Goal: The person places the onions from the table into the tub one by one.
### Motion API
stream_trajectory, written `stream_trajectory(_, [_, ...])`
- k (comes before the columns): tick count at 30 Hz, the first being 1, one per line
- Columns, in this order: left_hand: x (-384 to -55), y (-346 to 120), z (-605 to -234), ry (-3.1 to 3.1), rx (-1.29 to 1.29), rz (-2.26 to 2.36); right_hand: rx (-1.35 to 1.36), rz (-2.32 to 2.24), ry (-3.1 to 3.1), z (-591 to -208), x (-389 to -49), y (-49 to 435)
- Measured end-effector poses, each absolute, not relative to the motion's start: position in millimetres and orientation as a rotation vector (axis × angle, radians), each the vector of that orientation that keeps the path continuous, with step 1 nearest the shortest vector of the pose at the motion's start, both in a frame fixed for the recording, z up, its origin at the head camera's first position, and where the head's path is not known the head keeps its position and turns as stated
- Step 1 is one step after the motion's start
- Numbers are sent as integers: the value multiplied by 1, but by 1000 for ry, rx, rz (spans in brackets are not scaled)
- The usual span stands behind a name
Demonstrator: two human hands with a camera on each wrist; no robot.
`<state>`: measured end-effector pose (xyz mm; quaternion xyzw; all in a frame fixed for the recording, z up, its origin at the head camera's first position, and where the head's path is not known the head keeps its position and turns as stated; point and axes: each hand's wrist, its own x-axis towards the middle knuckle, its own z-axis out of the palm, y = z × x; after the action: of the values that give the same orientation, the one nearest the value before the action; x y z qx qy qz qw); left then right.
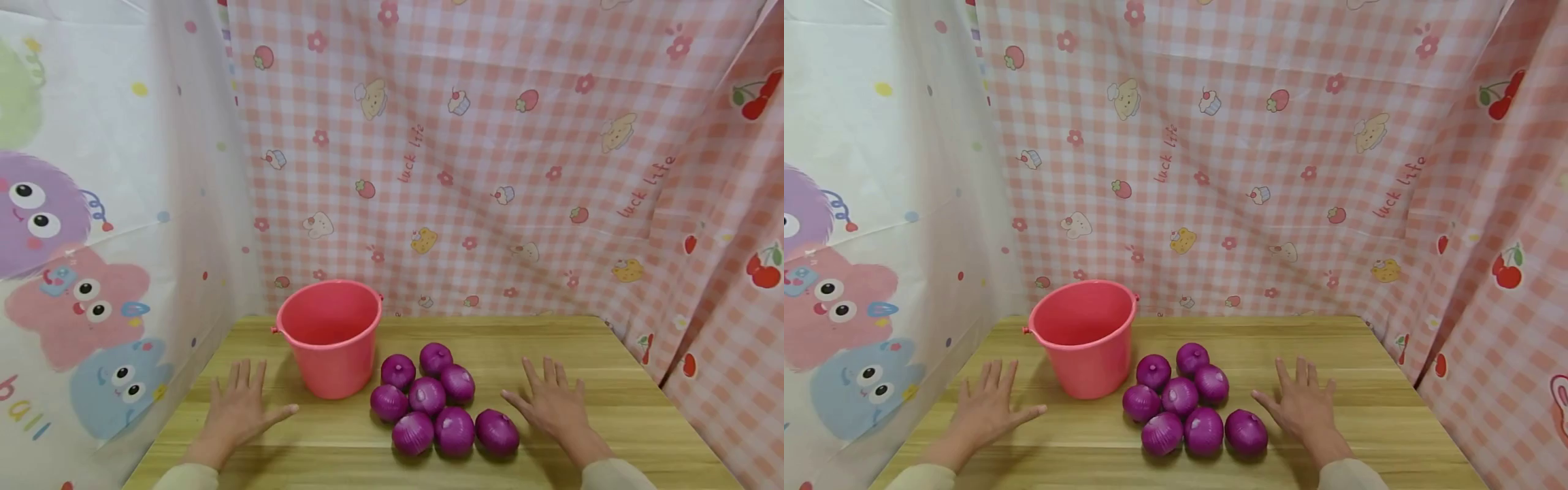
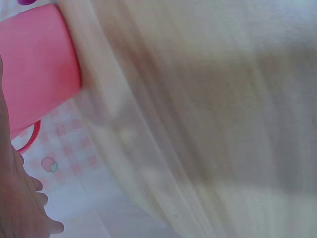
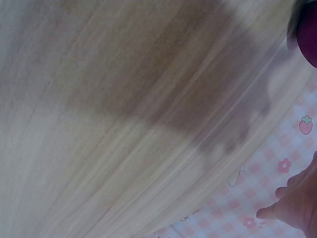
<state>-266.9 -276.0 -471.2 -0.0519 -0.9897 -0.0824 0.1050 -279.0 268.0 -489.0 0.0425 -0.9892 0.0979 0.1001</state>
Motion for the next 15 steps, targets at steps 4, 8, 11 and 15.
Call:
stream_trajectory(4, [-268,-276,-463,-2906,-150,-246,128,288,-2928,-487,-281,266])
stream_trajectory(8, [-269,-273,-453,-2887,-147,-264,129,299,-2934,-485,-282,264])
stream_trajectory(11, [-272,-272,-446,-2884,-137,-285,135,309,-2930,-485,-282,263])
stream_trajectory(15, [-278,-269,-436,-2865,-132,-296,157,323,-2911,-485,-282,261])
